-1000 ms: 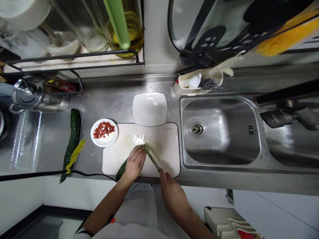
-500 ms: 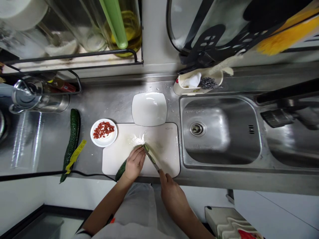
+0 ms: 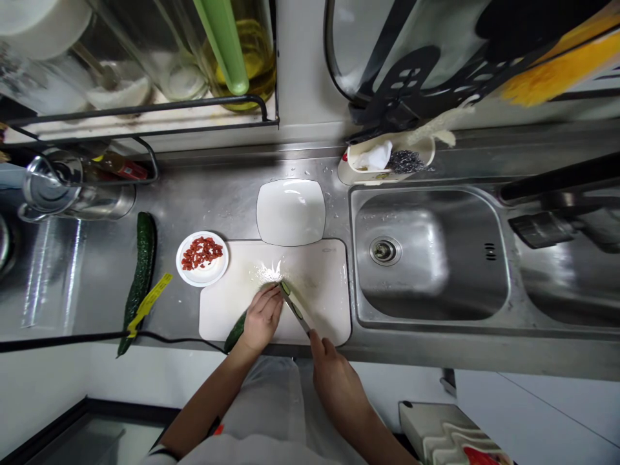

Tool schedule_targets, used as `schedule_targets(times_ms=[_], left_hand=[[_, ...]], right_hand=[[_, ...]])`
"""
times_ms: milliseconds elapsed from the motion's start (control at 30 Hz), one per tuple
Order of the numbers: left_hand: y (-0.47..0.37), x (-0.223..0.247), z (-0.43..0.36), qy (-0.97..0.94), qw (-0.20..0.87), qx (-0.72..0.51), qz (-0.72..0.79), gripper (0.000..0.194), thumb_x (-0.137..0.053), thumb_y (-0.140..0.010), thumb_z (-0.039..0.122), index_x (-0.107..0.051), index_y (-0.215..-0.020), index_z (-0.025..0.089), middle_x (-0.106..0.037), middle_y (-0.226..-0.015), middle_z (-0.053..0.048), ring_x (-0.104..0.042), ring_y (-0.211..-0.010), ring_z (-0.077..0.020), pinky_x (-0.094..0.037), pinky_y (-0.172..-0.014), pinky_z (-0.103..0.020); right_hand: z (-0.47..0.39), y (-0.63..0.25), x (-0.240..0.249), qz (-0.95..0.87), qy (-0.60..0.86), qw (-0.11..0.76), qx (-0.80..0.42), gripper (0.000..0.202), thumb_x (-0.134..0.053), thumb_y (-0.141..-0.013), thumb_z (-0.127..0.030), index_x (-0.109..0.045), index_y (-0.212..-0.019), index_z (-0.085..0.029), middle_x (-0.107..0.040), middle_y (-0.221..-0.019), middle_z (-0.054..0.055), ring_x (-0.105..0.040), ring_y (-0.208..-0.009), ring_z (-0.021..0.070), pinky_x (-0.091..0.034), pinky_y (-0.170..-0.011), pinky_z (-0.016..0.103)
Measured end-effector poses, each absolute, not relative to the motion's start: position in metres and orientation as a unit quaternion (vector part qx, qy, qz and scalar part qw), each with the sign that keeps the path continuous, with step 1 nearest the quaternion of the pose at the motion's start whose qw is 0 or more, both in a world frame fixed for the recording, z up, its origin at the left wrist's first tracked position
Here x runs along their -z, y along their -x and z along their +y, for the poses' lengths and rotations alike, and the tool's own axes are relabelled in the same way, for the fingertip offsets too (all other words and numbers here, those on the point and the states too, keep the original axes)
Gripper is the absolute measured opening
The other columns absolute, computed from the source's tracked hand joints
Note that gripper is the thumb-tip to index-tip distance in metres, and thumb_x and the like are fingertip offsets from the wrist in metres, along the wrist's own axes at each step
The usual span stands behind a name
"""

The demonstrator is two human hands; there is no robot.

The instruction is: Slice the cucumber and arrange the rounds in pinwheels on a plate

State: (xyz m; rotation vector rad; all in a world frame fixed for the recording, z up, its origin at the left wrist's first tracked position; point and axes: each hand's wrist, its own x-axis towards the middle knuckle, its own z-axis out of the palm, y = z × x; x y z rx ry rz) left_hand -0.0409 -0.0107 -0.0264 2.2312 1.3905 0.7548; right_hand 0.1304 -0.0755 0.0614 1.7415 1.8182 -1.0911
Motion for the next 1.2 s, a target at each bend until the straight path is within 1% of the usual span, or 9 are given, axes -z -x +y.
schedule_targets(times_ms=[300,433,633,800,1000,1200], left_hand=[[0.040,0.024,-0.010,-0.798,0.201,-0.270,0.500,0.024,-0.050,-0.088,0.013,-0.060,-0.109,0.017,-0.067,-0.105,-0.009,-0.059,-0.110,-0.0206,-0.052,-0.095,-0.043],[0.040,0.023,-0.010,-0.797,0.201,-0.273,0.499,0.024,-0.051,-0.087,0.011,-0.060,-0.109,0.017,-0.067,-0.105,-0.009,-0.059,-0.111,-0.0204,-0.052,-0.096,-0.042],[0.039,0.023,-0.010,-0.796,0.200,-0.276,0.500,0.025,-0.052,-0.086,0.010,-0.060,-0.108,0.017,-0.067,-0.105,-0.008,-0.059,-0.110,-0.0206,-0.052,-0.095,-0.043],[0.040,0.024,-0.010,-0.797,0.203,-0.271,0.501,0.023,-0.051,-0.087,0.012,-0.061,-0.107,0.017,-0.067,-0.105,-0.008,-0.059,-0.110,-0.0207,-0.052,-0.095,-0.043],[0.040,0.024,-0.009,-0.796,0.204,-0.276,0.499,0.023,-0.051,-0.087,0.011,-0.060,-0.107,0.017,-0.067,-0.104,-0.008,-0.060,-0.109,-0.0209,-0.053,-0.094,-0.043],[0.039,0.024,-0.009,-0.798,0.198,-0.276,0.498,0.023,-0.052,-0.086,0.010,-0.061,-0.106,0.017,-0.068,-0.103,-0.008,-0.059,-0.110,-0.0206,-0.053,-0.094,-0.043]], right_hand=[[-0.079,-0.131,-0.059,0.652,-0.628,0.186,0.382,0.054,-0.029,-0.083,0.002,-0.047,-0.131,-0.016,-0.063,-0.107,0.011,-0.065,-0.081,0.0162,-0.046,-0.067,0.021],[-0.077,-0.130,-0.061,0.651,-0.624,0.194,0.385,0.055,-0.029,-0.083,0.003,-0.045,-0.133,-0.014,-0.062,-0.107,0.013,-0.065,-0.082,0.0174,-0.047,-0.067,0.022],[-0.077,-0.130,-0.061,0.653,-0.623,0.197,0.384,0.054,-0.030,-0.083,0.002,-0.044,-0.132,-0.015,-0.061,-0.109,0.014,-0.065,-0.082,0.0172,-0.047,-0.068,0.023],[-0.075,-0.130,-0.062,0.652,-0.622,0.197,0.386,0.052,-0.030,-0.084,0.002,-0.045,-0.131,-0.015,-0.062,-0.106,0.013,-0.065,-0.080,0.0169,-0.047,-0.067,0.022],[-0.075,-0.131,-0.060,0.651,-0.625,0.186,0.389,0.053,-0.027,-0.084,0.001,-0.046,-0.130,-0.016,-0.063,-0.100,0.011,-0.066,-0.078,0.0171,-0.045,-0.062,0.022],[-0.069,-0.131,-0.060,0.648,-0.624,0.184,0.397,0.054,-0.027,-0.082,0.001,-0.048,-0.129,-0.016,-0.064,-0.100,0.012,-0.066,-0.077,0.0173,-0.044,-0.061,0.022]])
